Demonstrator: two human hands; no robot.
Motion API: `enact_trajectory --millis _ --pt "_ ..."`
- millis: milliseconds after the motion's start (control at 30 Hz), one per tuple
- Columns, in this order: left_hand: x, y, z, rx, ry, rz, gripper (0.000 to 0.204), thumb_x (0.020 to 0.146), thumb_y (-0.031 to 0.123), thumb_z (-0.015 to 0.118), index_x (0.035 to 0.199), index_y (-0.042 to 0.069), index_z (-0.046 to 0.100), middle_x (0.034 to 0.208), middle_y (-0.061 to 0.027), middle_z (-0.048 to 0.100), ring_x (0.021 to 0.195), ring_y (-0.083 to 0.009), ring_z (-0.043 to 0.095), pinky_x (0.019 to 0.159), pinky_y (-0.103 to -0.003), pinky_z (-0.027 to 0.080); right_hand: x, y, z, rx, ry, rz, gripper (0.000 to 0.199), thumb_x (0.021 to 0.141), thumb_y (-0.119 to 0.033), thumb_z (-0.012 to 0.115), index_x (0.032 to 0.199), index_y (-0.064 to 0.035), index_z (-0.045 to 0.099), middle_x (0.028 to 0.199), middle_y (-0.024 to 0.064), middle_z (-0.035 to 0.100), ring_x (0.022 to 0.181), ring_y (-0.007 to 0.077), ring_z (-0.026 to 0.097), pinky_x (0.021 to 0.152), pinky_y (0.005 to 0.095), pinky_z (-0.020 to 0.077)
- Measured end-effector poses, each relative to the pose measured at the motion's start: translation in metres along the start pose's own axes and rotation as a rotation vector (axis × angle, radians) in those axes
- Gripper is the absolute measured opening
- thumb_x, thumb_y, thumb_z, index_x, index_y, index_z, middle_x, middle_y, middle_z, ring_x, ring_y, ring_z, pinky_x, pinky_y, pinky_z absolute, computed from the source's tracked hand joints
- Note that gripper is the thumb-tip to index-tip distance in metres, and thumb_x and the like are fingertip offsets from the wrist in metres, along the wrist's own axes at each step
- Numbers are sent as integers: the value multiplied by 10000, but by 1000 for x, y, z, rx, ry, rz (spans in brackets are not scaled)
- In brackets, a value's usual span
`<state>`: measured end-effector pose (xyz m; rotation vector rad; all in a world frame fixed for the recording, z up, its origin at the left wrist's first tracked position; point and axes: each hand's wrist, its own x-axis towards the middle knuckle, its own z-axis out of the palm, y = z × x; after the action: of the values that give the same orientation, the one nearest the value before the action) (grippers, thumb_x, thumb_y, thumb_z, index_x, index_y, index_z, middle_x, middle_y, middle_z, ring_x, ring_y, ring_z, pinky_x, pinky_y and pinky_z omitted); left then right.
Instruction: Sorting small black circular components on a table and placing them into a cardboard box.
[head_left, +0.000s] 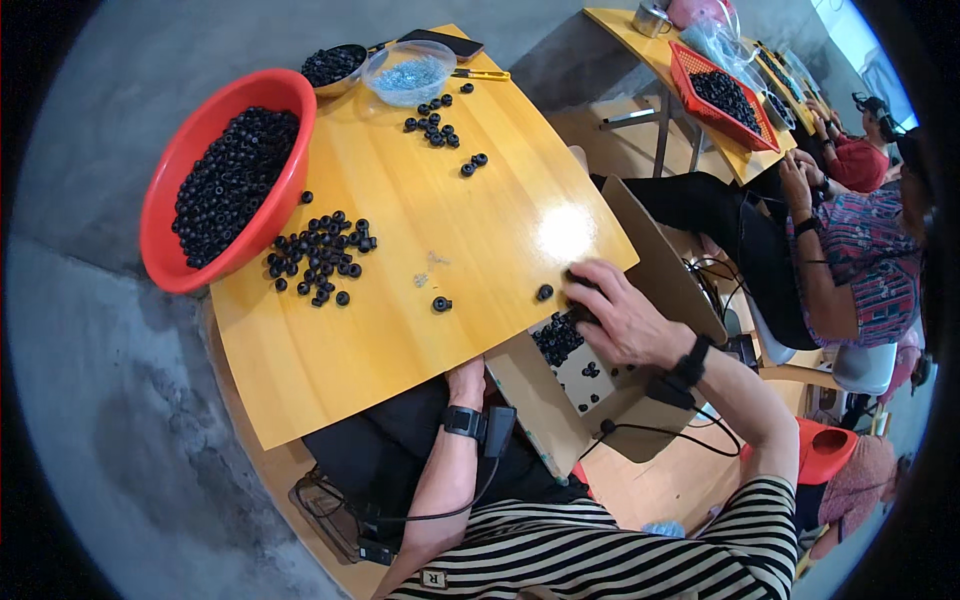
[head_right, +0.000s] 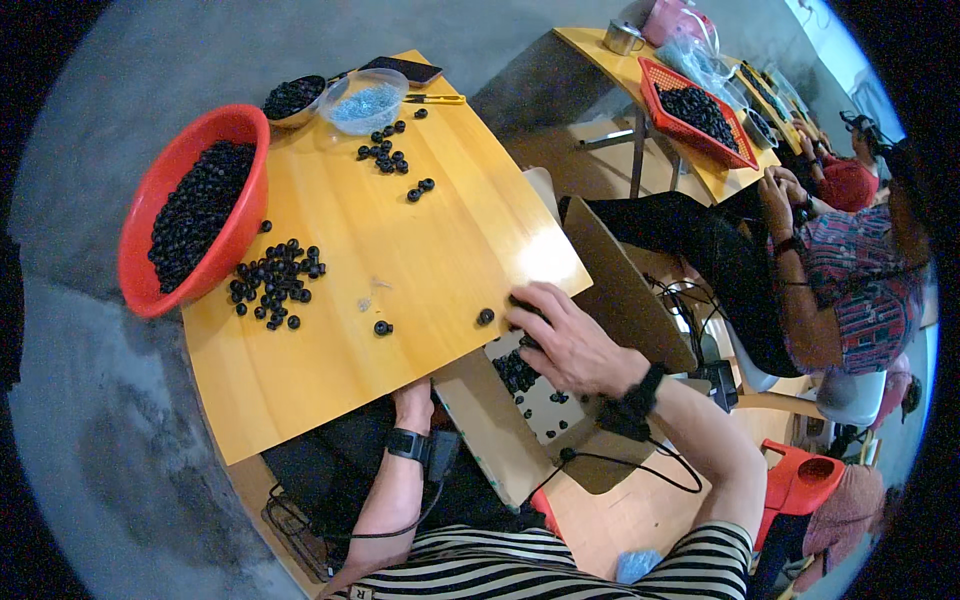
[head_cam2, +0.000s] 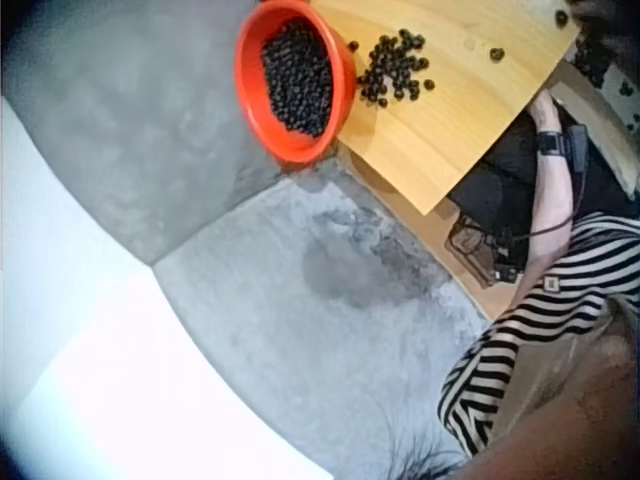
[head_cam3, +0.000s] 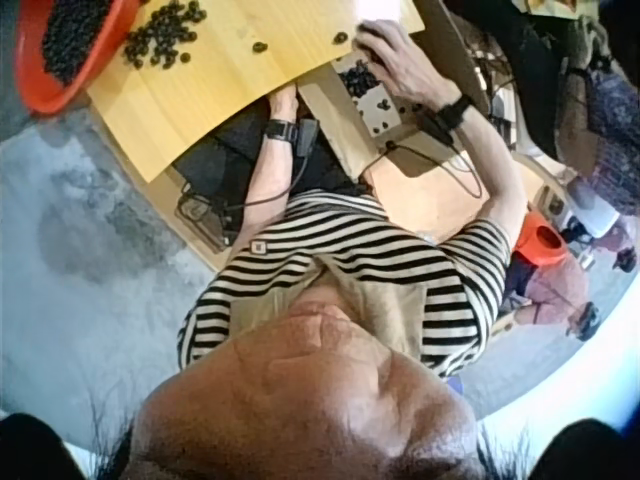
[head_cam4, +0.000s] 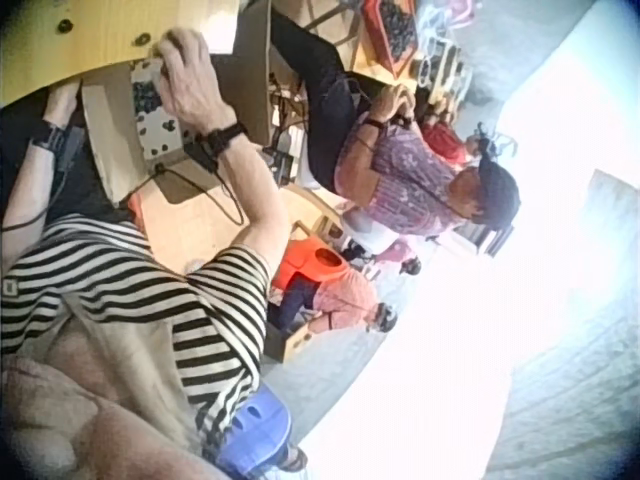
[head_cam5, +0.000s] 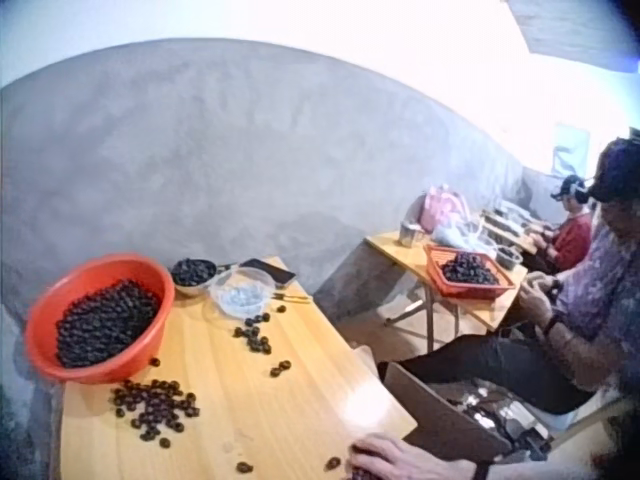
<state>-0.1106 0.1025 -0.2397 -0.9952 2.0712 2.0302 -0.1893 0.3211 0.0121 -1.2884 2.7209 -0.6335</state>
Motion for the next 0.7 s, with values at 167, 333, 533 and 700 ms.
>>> enact_trajectory --millis 167,333,533,700 --pt "13 -24 -22 167 96 127 499 943 252 607 1365 14 485 1398 -134 518 1232 -297 512 1003 -371 431 3 -21 -20 -7 -74 -96 448 775 -114 689 1177 -17 517 1247 200 487 1158 389 495 1002 468 427" --pt "-5 11 -4 75 -25 19 516 938 233 620 1376 7 466 1396 -140 509 1256 -284 486 1021 -382 417 58 13 -53 -21 -19 -69 265 849 -158 640 1049 -8 551 1091 190 556 1043 368 561 890 432 478" --pt "11 -30 -10 -284 -46 87 592 940 178 640 1441 16 369 1475 -129 419 1339 -276 404 1104 -390 365 197 80 -45 -59 211 -32 359 905 -256 605 1147 2 543 1202 217 530 1133 397 533 972 453 447" --pt "35 -49 -19 -280 -17 38 589 942 182 637 1441 16 370 1473 -128 420 1338 -275 405 1102 -390 366 261 120 7 -99 267 110 592 908 -392 591 1331 7 478 1436 286 381 1328 444 395 1102 454 361"
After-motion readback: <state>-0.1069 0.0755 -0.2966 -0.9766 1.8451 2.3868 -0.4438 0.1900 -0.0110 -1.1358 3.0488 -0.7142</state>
